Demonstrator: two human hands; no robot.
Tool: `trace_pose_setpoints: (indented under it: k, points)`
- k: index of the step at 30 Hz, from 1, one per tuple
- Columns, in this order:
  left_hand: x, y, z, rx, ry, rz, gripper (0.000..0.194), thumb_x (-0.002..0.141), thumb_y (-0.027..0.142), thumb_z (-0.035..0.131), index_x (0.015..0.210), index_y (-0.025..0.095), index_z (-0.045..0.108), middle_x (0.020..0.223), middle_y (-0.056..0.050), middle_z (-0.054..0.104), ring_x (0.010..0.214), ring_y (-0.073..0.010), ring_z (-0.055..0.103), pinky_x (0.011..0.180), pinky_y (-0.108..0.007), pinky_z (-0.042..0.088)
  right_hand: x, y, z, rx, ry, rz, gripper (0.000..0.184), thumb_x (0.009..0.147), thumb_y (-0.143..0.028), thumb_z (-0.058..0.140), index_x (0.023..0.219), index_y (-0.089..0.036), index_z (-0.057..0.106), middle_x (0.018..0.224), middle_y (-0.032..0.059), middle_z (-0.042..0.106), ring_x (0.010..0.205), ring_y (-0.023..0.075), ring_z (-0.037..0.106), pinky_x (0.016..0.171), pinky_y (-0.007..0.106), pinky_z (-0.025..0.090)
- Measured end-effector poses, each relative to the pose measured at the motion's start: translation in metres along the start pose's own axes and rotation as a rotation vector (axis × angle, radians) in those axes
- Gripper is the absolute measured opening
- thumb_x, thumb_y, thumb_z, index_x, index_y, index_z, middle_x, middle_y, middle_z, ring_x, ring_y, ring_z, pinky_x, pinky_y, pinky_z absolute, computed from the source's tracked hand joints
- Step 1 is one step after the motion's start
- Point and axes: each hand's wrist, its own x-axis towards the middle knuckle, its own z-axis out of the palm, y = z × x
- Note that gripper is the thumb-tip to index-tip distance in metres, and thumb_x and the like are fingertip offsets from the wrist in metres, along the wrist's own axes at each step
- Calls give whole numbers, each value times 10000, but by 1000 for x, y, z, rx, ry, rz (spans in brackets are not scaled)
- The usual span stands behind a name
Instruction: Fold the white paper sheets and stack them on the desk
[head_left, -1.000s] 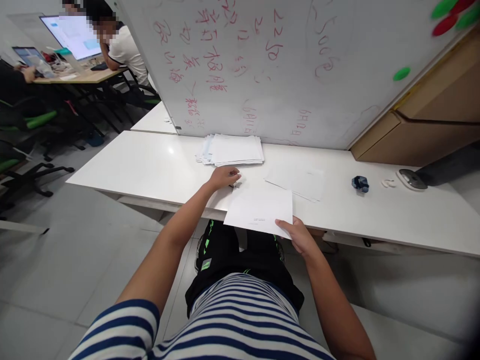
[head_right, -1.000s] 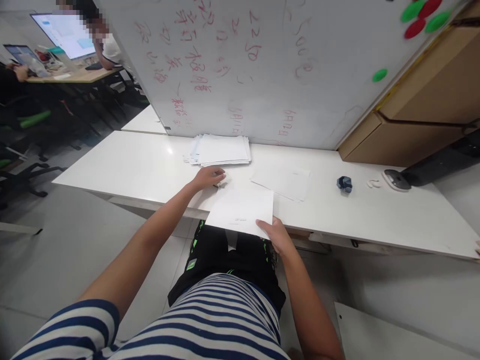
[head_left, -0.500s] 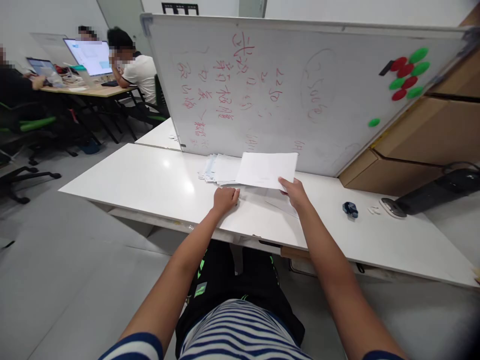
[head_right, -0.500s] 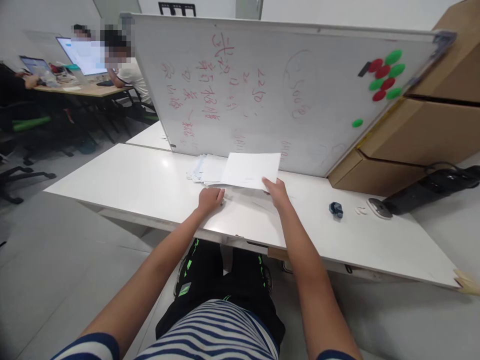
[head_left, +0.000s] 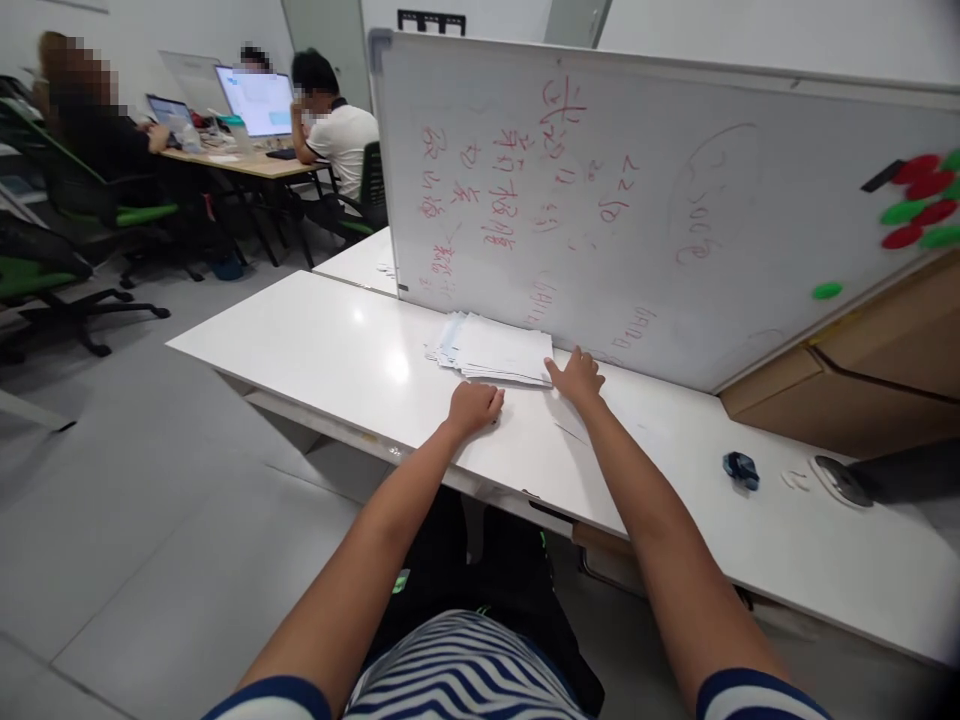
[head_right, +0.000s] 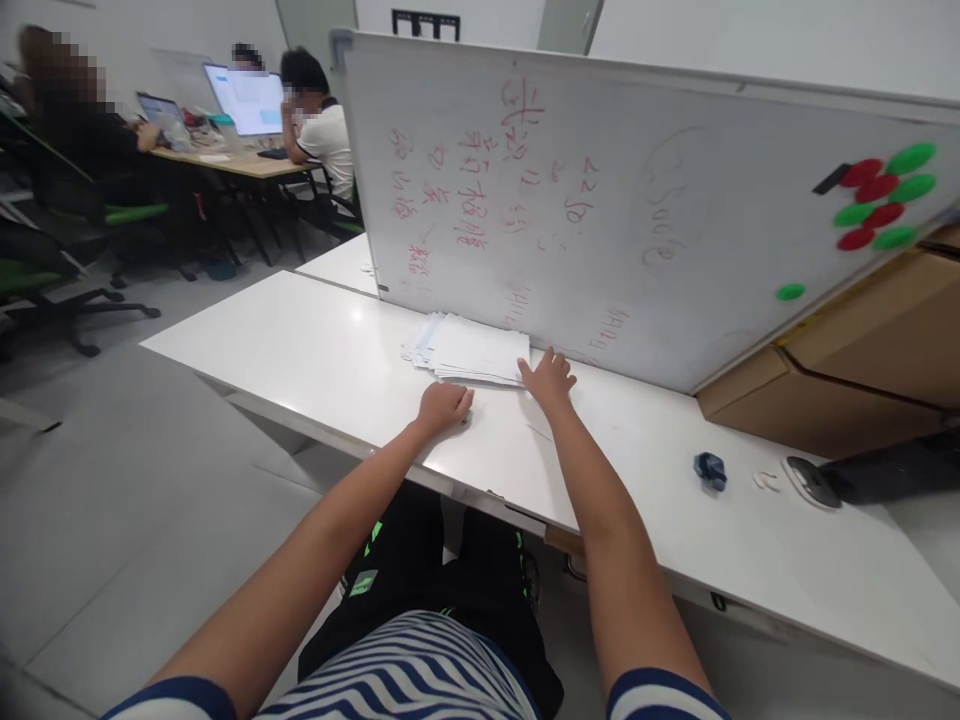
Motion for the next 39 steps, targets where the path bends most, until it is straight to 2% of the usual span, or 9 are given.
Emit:
trace_pose_setpoints:
  k: [3, 6, 8, 10, 16, 23, 31, 36, 39]
  points:
    - [1, -1, 0, 14, 9, -13, 489, 958, 376, 277, 696, 188, 644, 725, -94, 673, 713, -231, 600, 661, -365, 323, -32, 62, -20, -207, -19, -62, 765, 860, -605, 438, 1456, -149, 287, 1549, 188, 194, 1423, 350, 131, 1097, 544, 173]
    - [3, -1, -1, 15, 4, -16, 485, 954, 382, 278, 683, 193, 633, 721, -88, 667, 716, -230, 593, 647, -350, 311, -73, 126, -33, -305, -92, -23, 863, 811, -663, 465, 1484, -175, 232, 1571, 154, 148, 1435, 348, 91, 1103, 546, 157]
    - [4, -1, -2, 21, -3, -19, 482, 953, 380, 275, 667, 196, 617, 712, -83, 660, 709, -229, 586, 628, -340, 294, -96, 153, -34, -306, -122, 6, 853, 830, -682, 404, 1489, -171, 228, 1573, 140, 159, 1439, 322, 107, 1119, 522, 127]
    - [4, 0, -4, 33, 2, -27, 470, 950, 377, 281, 651, 199, 597, 708, -79, 654, 715, -229, 582, 619, -333, 273, -108, 164, -31, -288, -98, 13, 810, 859, -687, 320, 1481, -171, 262, 1573, 119, 171, 1444, 289, 111, 1137, 484, 82]
    - [4, 6, -7, 93, 9, -63, 479, 954, 375, 255, 624, 202, 556, 670, -66, 621, 695, -217, 562, 604, -324, 231, -112, 158, -26, -244, -18, 11, 743, 885, -665, 293, 1449, -184, 349, 1559, 94, 230, 1439, 264, 155, 1137, 470, 66]
    - [5, 7, -9, 106, 3, -69, 489, 954, 395, 250, 621, 208, 556, 675, -64, 622, 688, -221, 560, 590, -320, 214, -120, 157, -24, -252, 141, -138, 505, 972, -477, 267, 1311, -213, 532, 1420, 91, 485, 1351, 263, 366, 1126, 515, 66]
    - [2, 6, -8, 101, 21, -52, 481, 962, 391, 254, 630, 204, 548, 691, -53, 637, 685, -203, 559, 586, -307, 221, -121, 161, -20, -200, 241, -173, 446, 987, -379, 261, 1220, -227, 610, 1327, 87, 578, 1281, 248, 464, 1117, 527, 112]
    - [3, 1, -5, 80, 69, -10, 495, 966, 377, 270, 615, 190, 565, 638, -58, 620, 643, -197, 545, 601, -311, 251, -120, 163, -23, -89, 494, -192, 469, 984, -385, 260, 1192, -180, 627, 1270, 109, 619, 1236, 250, 507, 1102, 563, 111]
    - [2, -1, -9, 29, 148, 49, 454, 960, 374, 312, 683, 184, 617, 696, -81, 653, 739, -217, 573, 701, -335, 320, -140, 151, -30, -23, 583, -189, 491, 986, -408, 252, 1188, -172, 632, 1263, 113, 623, 1252, 261, 489, 1096, 565, 133]
